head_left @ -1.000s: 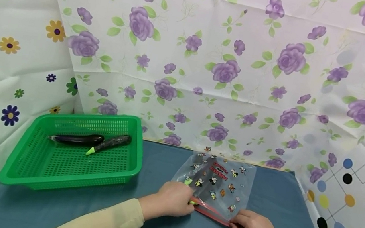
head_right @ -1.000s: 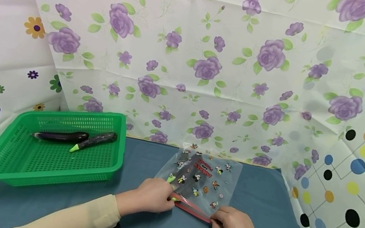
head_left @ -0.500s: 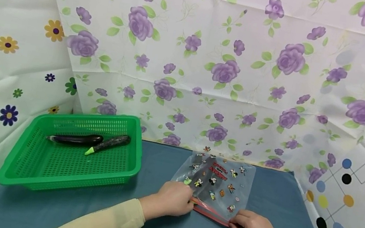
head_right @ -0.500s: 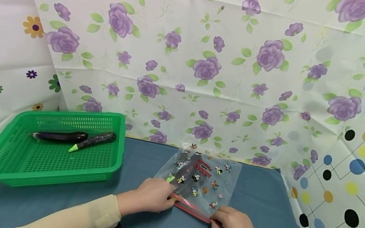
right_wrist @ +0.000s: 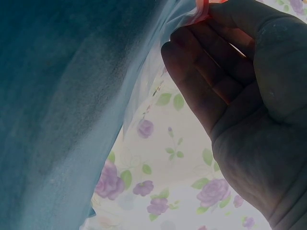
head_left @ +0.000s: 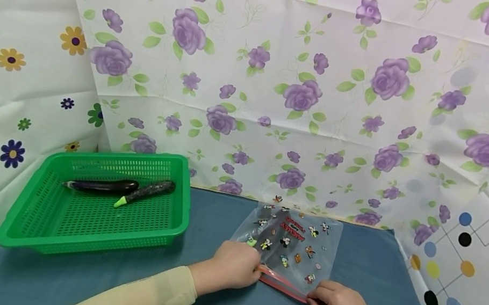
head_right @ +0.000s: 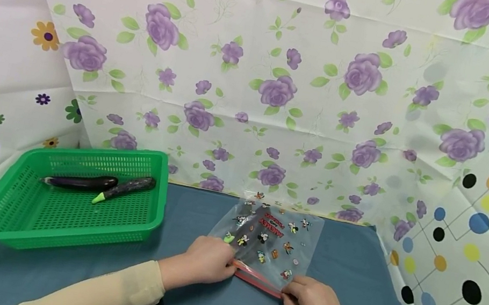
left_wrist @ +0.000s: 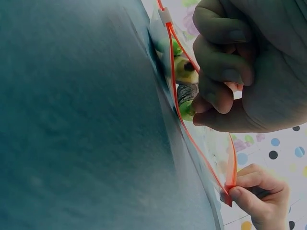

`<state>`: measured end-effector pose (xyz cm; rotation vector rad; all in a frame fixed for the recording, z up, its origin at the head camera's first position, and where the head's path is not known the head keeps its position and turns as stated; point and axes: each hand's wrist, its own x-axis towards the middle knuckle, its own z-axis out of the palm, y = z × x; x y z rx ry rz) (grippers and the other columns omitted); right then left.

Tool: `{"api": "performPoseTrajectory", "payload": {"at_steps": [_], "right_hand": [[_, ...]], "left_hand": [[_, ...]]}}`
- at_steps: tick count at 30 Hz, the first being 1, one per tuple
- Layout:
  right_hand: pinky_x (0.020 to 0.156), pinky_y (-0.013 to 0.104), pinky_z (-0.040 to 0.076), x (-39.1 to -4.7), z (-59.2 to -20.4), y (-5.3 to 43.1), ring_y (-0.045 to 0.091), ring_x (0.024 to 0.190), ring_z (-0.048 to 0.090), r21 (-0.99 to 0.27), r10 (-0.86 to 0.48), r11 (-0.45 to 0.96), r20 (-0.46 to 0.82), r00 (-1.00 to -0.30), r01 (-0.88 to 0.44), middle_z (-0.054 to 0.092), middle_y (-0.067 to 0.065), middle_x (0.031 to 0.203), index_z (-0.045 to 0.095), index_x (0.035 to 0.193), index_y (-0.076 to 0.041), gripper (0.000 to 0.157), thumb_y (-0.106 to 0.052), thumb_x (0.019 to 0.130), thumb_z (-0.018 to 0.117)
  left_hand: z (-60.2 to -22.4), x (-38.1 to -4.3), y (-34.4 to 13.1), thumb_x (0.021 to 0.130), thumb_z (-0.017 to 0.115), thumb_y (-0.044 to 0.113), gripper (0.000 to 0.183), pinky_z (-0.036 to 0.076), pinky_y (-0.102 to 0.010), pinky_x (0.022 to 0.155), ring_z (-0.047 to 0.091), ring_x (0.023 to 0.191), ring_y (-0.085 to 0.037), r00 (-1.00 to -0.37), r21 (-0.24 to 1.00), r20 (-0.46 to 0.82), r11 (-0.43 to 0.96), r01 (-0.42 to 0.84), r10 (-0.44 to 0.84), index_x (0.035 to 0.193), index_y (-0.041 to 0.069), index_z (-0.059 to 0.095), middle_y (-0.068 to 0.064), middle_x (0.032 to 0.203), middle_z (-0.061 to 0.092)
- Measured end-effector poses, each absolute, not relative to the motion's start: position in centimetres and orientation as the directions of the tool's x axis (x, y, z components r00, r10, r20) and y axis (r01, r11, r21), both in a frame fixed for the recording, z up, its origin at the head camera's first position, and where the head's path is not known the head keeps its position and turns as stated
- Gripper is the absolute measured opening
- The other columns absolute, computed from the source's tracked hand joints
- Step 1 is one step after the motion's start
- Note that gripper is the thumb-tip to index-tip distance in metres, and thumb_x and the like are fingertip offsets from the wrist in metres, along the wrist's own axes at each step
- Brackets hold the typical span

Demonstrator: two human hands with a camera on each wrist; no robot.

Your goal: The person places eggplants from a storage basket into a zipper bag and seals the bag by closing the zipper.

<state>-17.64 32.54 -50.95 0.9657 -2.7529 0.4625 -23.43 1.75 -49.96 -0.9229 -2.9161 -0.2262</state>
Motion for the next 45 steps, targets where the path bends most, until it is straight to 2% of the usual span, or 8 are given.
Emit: {"api": "performPoseTrajectory", "payload": {"at_steps": [5,15,22,27,35,37,40,45], "right_hand": [[0.064,0.029,0.055,-17.6,-50.9,32.5,-0.006,0.078,0.059,-0.227,-0.572,0.742,0.276,-0.772,-0.631,0.067,-0.021,0.093,0.083,0.096,-0.028,0.015,-0.014,0.096,0.087],[0.063,0.029,0.054,-17.6,-50.9,32.5,-0.007,0.076,0.058,-0.226,-0.571,0.740,0.285,-0.770,-0.633,0.066,-0.022,0.091,0.082,0.095,-0.028,0.016,-0.013,0.096,0.087],[0.063,0.029,0.055,-17.7,-51.1,32.5,-0.006,0.077,0.059,-0.227,-0.571,0.738,0.289,-0.768,-0.635,0.066,-0.022,0.092,0.082,0.095,-0.028,0.016,-0.013,0.096,0.087],[0.064,0.029,0.055,-17.6,-51.0,32.5,-0.006,0.078,0.060,-0.233,-0.571,0.739,0.283,-0.771,-0.632,0.067,-0.022,0.092,0.083,0.095,-0.027,0.016,-0.012,0.096,0.087],[0.064,0.029,0.055,-17.6,-51.1,32.6,-0.006,0.078,0.060,-0.227,-0.570,0.739,0.290,-0.769,-0.634,0.067,-0.022,0.092,0.082,0.095,-0.028,0.017,-0.012,0.095,0.087],[0.064,0.029,0.055,-17.6,-51.1,32.6,-0.006,0.078,0.060,-0.228,-0.570,0.739,0.290,-0.768,-0.634,0.067,-0.022,0.092,0.082,0.095,-0.028,0.017,-0.011,0.095,0.087],[0.063,0.029,0.054,-17.6,-51.1,32.6,-0.006,0.077,0.059,-0.230,-0.572,0.738,0.284,-0.770,-0.634,0.067,-0.022,0.092,0.082,0.095,-0.028,0.017,-0.012,0.096,0.087],[0.063,0.029,0.054,-17.7,-51.1,32.6,-0.006,0.077,0.059,-0.233,-0.573,0.738,0.280,-0.770,-0.634,0.067,-0.022,0.092,0.082,0.096,-0.028,0.016,-0.013,0.096,0.087]], "left_hand": [[-50.1,-23.5,2.0,0.099,0.078,0.031,0.050,0.038,-0.036,0.043,0.046,0.050,-0.010,-0.812,0.086,0.135,0.810,0.580,0.568,0.057,0.026,0.053,0.010,0.058,0.049],[-50.2,-23.6,2.3,0.098,0.080,0.033,0.048,0.040,-0.038,0.043,0.048,0.051,-0.012,-0.815,0.053,0.146,0.818,0.572,0.561,0.058,0.026,0.056,0.008,0.060,0.053],[-50.4,-23.7,2.1,0.099,0.079,0.033,0.053,0.037,-0.036,0.043,0.046,0.050,-0.011,-0.831,0.088,0.137,0.829,0.552,0.539,0.056,0.025,0.051,0.009,0.058,0.049],[-50.2,-23.4,1.7,0.100,0.080,0.039,0.057,0.029,-0.033,0.045,0.038,0.050,-0.010,-0.841,0.118,0.110,0.833,0.541,0.530,0.058,0.025,0.044,0.009,0.057,0.041],[-49.5,-23.5,0.5,0.101,0.070,0.071,0.065,0.017,-0.032,0.045,0.032,0.044,-0.010,-0.839,0.197,0.078,0.816,0.543,0.539,0.061,0.027,0.043,0.011,0.051,0.028],[-49.5,-23.6,0.2,0.101,0.067,0.075,0.067,0.013,-0.032,0.046,0.027,0.044,-0.011,-0.833,0.214,0.083,0.807,0.551,0.547,0.061,0.027,0.042,0.011,0.051,0.024],[-49.3,-23.6,0.0,0.102,0.065,0.074,0.067,0.012,-0.031,0.046,0.026,0.044,-0.011,-0.827,0.231,0.096,0.796,0.559,0.553,0.061,0.027,0.042,0.012,0.050,0.023],[-48.6,-23.4,-0.5,0.103,0.070,0.066,0.061,0.018,-0.030,0.044,0.036,0.044,-0.009,-0.822,0.252,0.152,0.782,0.569,0.549,0.062,0.027,0.045,0.012,0.050,0.031]]}}
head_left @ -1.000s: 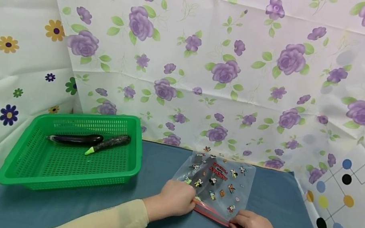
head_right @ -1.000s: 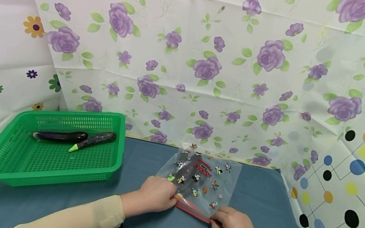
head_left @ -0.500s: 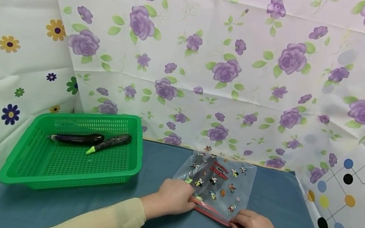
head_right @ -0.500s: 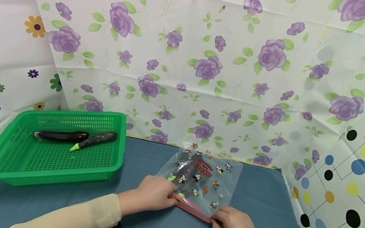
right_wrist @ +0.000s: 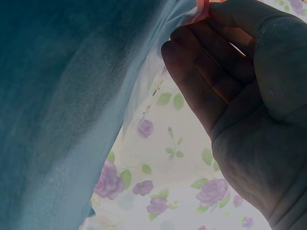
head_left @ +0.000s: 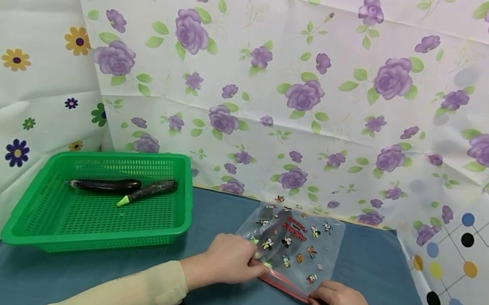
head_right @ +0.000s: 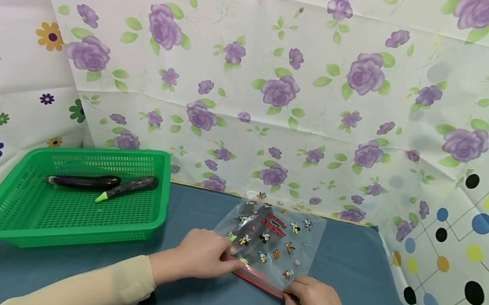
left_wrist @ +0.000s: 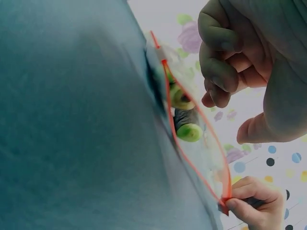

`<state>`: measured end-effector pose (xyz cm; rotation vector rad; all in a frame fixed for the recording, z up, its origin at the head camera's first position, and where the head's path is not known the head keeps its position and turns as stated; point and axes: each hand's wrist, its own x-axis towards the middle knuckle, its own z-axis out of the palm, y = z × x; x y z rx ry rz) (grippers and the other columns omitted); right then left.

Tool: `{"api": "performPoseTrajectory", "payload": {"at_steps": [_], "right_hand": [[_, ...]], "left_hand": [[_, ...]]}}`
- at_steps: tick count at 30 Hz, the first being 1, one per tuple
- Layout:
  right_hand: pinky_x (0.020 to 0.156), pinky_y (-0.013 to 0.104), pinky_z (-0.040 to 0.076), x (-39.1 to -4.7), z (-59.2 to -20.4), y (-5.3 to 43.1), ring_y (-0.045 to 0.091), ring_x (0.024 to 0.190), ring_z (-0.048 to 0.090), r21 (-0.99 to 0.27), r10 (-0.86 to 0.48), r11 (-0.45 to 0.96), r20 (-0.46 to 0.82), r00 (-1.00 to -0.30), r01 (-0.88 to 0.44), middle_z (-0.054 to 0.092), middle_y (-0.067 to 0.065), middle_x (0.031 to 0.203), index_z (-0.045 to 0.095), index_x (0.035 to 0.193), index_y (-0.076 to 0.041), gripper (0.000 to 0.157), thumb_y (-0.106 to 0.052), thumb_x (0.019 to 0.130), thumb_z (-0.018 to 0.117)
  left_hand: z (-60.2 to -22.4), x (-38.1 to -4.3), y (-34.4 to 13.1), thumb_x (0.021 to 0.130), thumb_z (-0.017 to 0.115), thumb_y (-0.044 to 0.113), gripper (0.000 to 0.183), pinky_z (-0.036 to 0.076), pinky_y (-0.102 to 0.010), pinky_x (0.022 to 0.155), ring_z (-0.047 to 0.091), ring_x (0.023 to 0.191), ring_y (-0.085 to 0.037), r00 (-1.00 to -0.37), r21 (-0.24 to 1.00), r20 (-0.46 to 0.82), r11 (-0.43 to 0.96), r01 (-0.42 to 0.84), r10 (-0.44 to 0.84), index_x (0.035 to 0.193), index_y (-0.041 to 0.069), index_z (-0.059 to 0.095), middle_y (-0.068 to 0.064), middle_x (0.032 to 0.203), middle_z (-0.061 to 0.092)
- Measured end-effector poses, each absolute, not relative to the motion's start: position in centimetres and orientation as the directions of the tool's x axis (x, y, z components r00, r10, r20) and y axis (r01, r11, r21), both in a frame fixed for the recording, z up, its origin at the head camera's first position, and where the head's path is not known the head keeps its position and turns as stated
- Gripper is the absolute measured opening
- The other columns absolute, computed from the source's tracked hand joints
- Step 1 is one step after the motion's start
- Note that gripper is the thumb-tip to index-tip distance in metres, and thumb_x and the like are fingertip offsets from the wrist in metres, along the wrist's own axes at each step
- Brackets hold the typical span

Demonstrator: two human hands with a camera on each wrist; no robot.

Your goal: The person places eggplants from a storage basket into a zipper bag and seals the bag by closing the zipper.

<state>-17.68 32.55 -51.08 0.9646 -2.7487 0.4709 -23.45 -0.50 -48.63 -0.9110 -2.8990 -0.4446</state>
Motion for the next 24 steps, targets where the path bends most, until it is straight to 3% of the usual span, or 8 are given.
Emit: {"api": "performPoseTrajectory", "payload": {"at_steps": [5,13,18,24], "right_hand": [[0.064,0.029,0.055,-17.7,-51.0,32.5,-0.006,0.078,0.060,-0.229,-0.573,0.738,0.282,-0.769,-0.634,0.067,-0.021,0.093,0.082,0.096,-0.028,0.016,-0.013,0.096,0.087],[0.064,0.029,0.055,-17.6,-51.0,32.5,-0.006,0.078,0.060,-0.232,-0.577,0.733,0.286,-0.765,-0.639,0.068,-0.021,0.093,0.082,0.096,-0.028,0.016,-0.012,0.096,0.087],[0.063,0.029,0.055,-17.6,-51.0,32.6,-0.006,0.077,0.060,-0.237,-0.574,0.733,0.289,-0.766,-0.638,0.068,-0.021,0.093,0.082,0.096,-0.028,0.017,-0.012,0.096,0.087],[0.063,0.029,0.055,-17.7,-51.0,32.5,-0.006,0.078,0.060,-0.235,-0.573,0.736,0.284,-0.769,-0.635,0.068,-0.021,0.093,0.083,0.096,-0.028,0.016,-0.012,0.096,0.087]], "left_hand": [[-47.5,-23.2,-1.1,0.103,0.071,0.065,0.054,0.026,-0.030,0.043,0.043,0.047,-0.010,-0.827,0.260,0.168,0.785,0.562,0.536,0.070,0.027,0.050,0.011,0.056,0.042],[-46.5,-22.9,-2.2,0.103,0.068,0.071,0.055,0.021,-0.029,0.042,0.036,0.047,-0.009,-0.829,0.256,0.238,0.791,0.556,0.506,0.076,0.025,0.054,0.009,0.064,0.043],[-45.8,-22.9,-2.8,0.103,0.068,0.069,0.051,0.032,-0.029,0.044,0.041,0.053,-0.007,-0.821,0.252,0.272,0.786,0.564,0.502,0.096,0.018,0.069,0.010,0.076,0.050],[-44.6,-23.1,-3.5,0.103,0.069,0.070,0.062,0.041,-0.030,0.049,0.051,0.060,-0.010,-0.831,0.272,0.275,0.790,0.549,0.483,0.122,0.011,0.072,0.003,0.094,0.065]]}}
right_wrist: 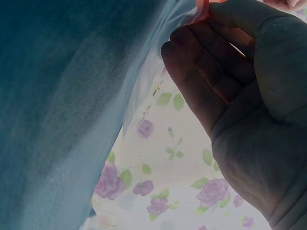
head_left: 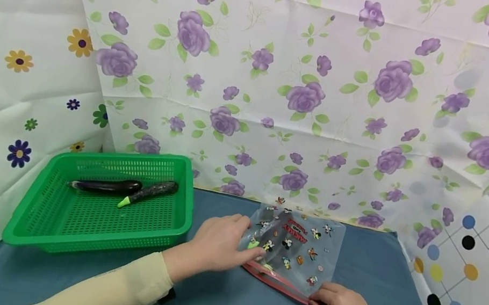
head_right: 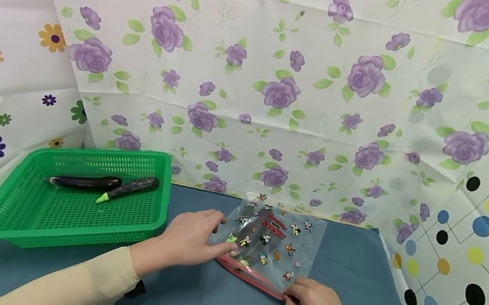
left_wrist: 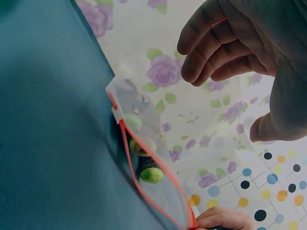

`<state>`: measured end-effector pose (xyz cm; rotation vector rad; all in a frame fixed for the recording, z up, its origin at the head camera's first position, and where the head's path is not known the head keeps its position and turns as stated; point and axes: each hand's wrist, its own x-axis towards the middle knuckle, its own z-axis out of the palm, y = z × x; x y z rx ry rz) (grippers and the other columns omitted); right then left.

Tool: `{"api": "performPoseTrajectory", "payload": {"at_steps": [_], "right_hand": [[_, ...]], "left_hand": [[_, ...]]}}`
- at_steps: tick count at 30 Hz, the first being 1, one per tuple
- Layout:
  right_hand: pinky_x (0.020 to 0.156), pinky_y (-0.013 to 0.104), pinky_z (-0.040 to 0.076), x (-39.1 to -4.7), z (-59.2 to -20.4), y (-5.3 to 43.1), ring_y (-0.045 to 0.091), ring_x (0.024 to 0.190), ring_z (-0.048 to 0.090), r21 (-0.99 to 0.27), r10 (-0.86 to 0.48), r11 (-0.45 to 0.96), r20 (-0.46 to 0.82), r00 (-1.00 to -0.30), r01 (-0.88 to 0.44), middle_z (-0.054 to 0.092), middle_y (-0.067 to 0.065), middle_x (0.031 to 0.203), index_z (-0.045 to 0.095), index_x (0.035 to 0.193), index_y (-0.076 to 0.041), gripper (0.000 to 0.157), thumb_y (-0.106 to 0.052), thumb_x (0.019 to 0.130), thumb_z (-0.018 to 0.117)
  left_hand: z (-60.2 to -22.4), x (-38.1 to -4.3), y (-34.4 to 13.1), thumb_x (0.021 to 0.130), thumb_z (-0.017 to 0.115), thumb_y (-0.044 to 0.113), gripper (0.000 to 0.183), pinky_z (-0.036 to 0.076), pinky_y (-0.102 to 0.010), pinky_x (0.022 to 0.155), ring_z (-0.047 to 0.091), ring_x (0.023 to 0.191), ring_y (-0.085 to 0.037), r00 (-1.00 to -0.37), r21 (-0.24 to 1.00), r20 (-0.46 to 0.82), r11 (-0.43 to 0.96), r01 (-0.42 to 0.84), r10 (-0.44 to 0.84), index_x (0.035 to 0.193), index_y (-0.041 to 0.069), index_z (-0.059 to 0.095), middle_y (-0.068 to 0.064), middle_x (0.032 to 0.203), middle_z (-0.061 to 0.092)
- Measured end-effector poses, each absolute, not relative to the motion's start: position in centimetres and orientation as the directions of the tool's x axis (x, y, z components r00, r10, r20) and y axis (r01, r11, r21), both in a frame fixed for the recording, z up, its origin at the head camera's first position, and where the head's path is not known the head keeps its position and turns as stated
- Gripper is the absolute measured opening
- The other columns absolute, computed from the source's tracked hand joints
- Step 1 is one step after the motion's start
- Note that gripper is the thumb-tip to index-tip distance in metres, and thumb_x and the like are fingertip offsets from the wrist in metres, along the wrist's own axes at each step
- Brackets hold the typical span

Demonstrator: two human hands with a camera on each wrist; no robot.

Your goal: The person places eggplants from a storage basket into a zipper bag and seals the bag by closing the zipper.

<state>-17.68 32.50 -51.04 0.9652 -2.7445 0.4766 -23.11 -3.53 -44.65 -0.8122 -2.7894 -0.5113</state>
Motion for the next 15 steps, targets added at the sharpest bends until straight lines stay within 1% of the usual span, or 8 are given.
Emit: {"api": "performPoseTrajectory", "payload": {"at_steps": [2,4,11,15], "right_hand": [[0.064,0.030,0.055,-17.7,-51.0,32.5,-0.006,0.078,0.061,-0.236,-0.574,0.736,0.278,-0.770,-0.634,0.068,-0.021,0.093,0.083,0.096,-0.028,0.016,-0.013,0.096,0.087],[0.064,0.030,0.055,-17.7,-51.0,32.5,-0.006,0.078,0.061,-0.235,-0.575,0.737,0.273,-0.771,-0.633,0.068,-0.022,0.093,0.082,0.096,-0.029,0.016,-0.014,0.096,0.087],[0.063,0.030,0.054,-17.7,-51.0,32.4,-0.006,0.078,0.060,-0.235,-0.572,0.742,0.269,-0.775,-0.628,0.067,-0.022,0.093,0.082,0.096,-0.030,0.017,-0.014,0.097,0.087],[0.063,0.029,0.054,-17.7,-51.0,32.4,-0.006,0.077,0.059,-0.236,-0.571,0.743,0.265,-0.777,-0.626,0.067,-0.023,0.092,0.082,0.096,-0.031,0.017,-0.015,0.097,0.087]], "left_hand": [[-44.3,-23.2,-3.8,0.103,0.069,0.070,0.067,0.045,-0.031,0.052,0.057,0.066,-0.010,-0.833,0.273,0.280,0.792,0.545,0.477,0.132,0.010,0.071,-0.001,0.107,0.071],[-44.0,-23.2,-4.0,0.103,0.069,0.070,0.069,0.049,-0.032,0.055,0.062,0.071,-0.012,-0.834,0.270,0.286,0.796,0.542,0.471,0.137,0.010,0.070,-0.004,0.115,0.073],[-43.2,-23.3,-4.7,0.102,0.066,0.075,0.080,0.054,-0.037,0.061,0.069,0.081,-0.019,-0.825,0.268,0.317,0.791,0.550,0.467,0.145,0.007,0.066,-0.009,0.125,0.073],[-42.9,-23.4,-5.1,0.101,0.064,0.077,0.084,0.057,-0.039,0.064,0.072,0.087,-0.022,-0.822,0.261,0.329,0.792,0.551,0.464,0.150,0.008,0.064,-0.012,0.133,0.073]]}}
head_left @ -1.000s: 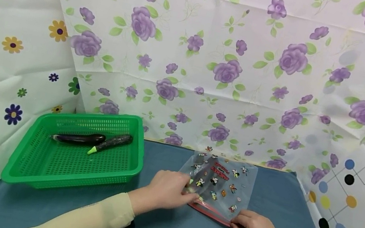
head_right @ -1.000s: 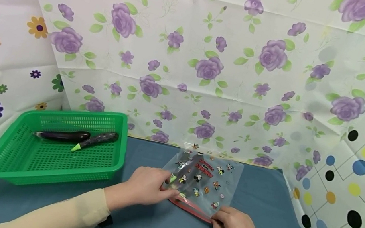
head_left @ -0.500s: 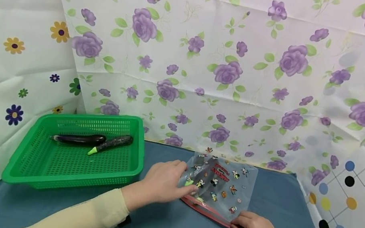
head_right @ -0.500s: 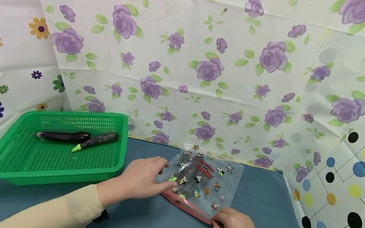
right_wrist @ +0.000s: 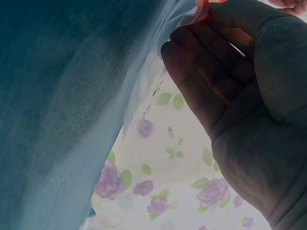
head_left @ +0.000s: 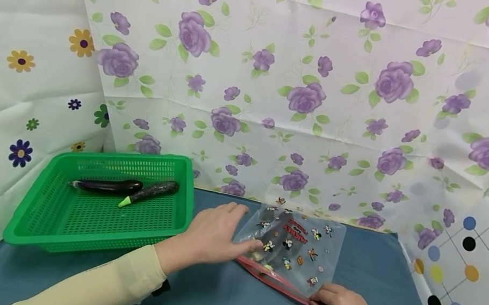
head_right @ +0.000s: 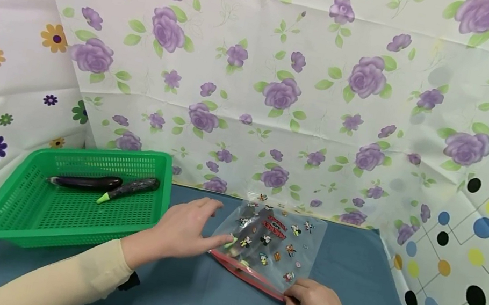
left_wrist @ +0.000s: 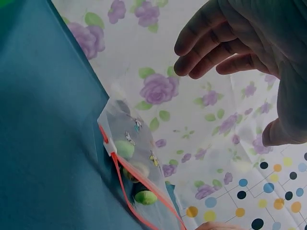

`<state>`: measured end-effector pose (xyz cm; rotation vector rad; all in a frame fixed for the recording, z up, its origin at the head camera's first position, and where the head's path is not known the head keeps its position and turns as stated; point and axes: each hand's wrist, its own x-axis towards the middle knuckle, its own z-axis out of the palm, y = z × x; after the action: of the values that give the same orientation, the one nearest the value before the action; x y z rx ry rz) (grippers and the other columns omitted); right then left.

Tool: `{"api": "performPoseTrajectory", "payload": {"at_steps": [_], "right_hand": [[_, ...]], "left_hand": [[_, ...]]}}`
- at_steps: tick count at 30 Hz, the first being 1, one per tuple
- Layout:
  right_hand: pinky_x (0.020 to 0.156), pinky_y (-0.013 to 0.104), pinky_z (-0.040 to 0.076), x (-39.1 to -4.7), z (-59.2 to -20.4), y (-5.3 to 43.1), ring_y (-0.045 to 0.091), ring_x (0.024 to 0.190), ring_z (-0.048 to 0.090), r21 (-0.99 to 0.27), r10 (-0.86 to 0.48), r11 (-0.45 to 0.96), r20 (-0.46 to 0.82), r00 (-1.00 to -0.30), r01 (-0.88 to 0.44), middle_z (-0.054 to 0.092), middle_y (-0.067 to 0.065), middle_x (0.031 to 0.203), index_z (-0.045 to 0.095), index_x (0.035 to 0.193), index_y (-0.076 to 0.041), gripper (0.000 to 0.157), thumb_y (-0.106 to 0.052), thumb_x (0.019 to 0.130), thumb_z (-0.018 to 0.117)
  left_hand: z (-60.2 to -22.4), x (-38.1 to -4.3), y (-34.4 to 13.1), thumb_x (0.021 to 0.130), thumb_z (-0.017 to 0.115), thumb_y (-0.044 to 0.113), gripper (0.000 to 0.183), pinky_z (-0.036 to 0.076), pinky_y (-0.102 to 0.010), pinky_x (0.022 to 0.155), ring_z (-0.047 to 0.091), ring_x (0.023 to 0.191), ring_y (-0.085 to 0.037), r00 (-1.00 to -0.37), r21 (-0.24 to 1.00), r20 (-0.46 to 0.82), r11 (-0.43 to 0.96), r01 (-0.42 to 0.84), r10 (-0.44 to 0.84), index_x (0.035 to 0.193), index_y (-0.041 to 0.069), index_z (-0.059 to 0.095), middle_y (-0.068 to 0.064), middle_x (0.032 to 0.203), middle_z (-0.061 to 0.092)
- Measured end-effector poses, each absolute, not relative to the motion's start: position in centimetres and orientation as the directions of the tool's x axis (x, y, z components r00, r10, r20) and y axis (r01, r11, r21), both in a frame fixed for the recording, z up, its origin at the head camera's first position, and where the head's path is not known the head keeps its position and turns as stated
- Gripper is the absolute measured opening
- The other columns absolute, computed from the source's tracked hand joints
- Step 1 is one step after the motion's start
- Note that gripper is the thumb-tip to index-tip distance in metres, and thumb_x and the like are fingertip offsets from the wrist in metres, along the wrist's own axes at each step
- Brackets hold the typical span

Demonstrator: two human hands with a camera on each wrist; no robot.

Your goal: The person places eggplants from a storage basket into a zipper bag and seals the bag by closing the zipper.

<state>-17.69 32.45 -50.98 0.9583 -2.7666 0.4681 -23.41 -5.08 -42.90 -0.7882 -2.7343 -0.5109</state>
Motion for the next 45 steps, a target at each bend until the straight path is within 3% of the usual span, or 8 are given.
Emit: {"api": "performPoseTrajectory", "payload": {"at_steps": [13,17,24,29,36,45], "right_hand": [[0.063,0.030,0.054,-17.6,-51.0,32.4,-0.006,0.077,0.060,-0.232,-0.568,0.745,0.272,-0.777,-0.626,0.067,-0.023,0.092,0.082,0.095,-0.030,0.016,-0.015,0.097,0.087],[0.063,0.030,0.055,-17.6,-51.0,32.3,-0.006,0.078,0.060,-0.233,-0.570,0.742,0.273,-0.775,-0.628,0.067,-0.022,0.091,0.082,0.095,-0.030,0.016,-0.015,0.096,0.087],[0.063,0.030,0.054,-17.6,-51.1,32.5,-0.006,0.078,0.060,-0.232,-0.568,0.744,0.275,-0.776,-0.626,0.068,-0.022,0.092,0.082,0.096,-0.030,0.016,-0.015,0.097,0.087],[0.064,0.030,0.055,-17.6,-51.1,32.5,-0.005,0.078,0.061,-0.226,-0.570,0.743,0.279,-0.773,-0.630,0.068,-0.022,0.093,0.082,0.096,-0.031,0.016,-0.015,0.097,0.087],[0.064,0.030,0.054,-17.6,-51.1,32.4,-0.005,0.078,0.060,-0.228,-0.568,0.744,0.280,-0.774,-0.628,0.068,-0.022,0.093,0.082,0.096,-0.031,0.017,-0.015,0.097,0.087],[0.063,0.030,0.054,-17.6,-51.2,32.4,-0.005,0.078,0.060,-0.234,-0.569,0.738,0.287,-0.770,-0.633,0.068,-0.022,0.092,0.082,0.095,-0.031,0.017,-0.015,0.096,0.087]], "left_hand": [[-41.3,-23.7,-6.7,0.102,0.065,0.075,0.089,0.062,-0.048,0.073,0.076,0.102,-0.032,-0.849,0.272,0.306,0.815,0.511,0.430,0.158,0.007,0.058,-0.017,0.152,0.065],[-41.0,-24.0,-7.4,0.101,0.066,0.075,0.088,0.061,-0.047,0.072,0.076,0.100,-0.031,-0.859,0.267,0.291,0.826,0.496,0.422,0.158,0.008,0.059,-0.017,0.150,0.066],[-40.1,-24.3,-8.5,0.102,0.066,0.074,0.086,0.063,-0.053,0.083,0.075,0.110,-0.034,-0.876,0.271,0.255,0.840,0.470,0.409,0.157,0.008,0.060,-0.018,0.152,0.065],[-39.6,-24.8,-9.4,0.103,0.066,0.073,0.086,0.062,-0.051,0.080,0.075,0.105,-0.032,-0.888,0.274,0.236,0.849,0.451,0.395,0.156,0.006,0.059,-0.017,0.152,0.065],[-39.1,-25.2,-10.6,0.103,0.065,0.073,0.087,0.062,-0.053,0.083,0.073,0.116,-0.033,-0.898,0.281,0.221,0.856,0.433,0.381,0.158,0.007,0.059,-0.017,0.152,0.064],[-38.1,-25.9,-12.3,0.104,0.067,0.070,0.085,0.062,-0.053,0.083,0.073,0.116,-0.032,-0.920,0.337,0.184,0.857,0.391,0.347,0.160,0.008,0.057,-0.016,0.148,0.066]]}}
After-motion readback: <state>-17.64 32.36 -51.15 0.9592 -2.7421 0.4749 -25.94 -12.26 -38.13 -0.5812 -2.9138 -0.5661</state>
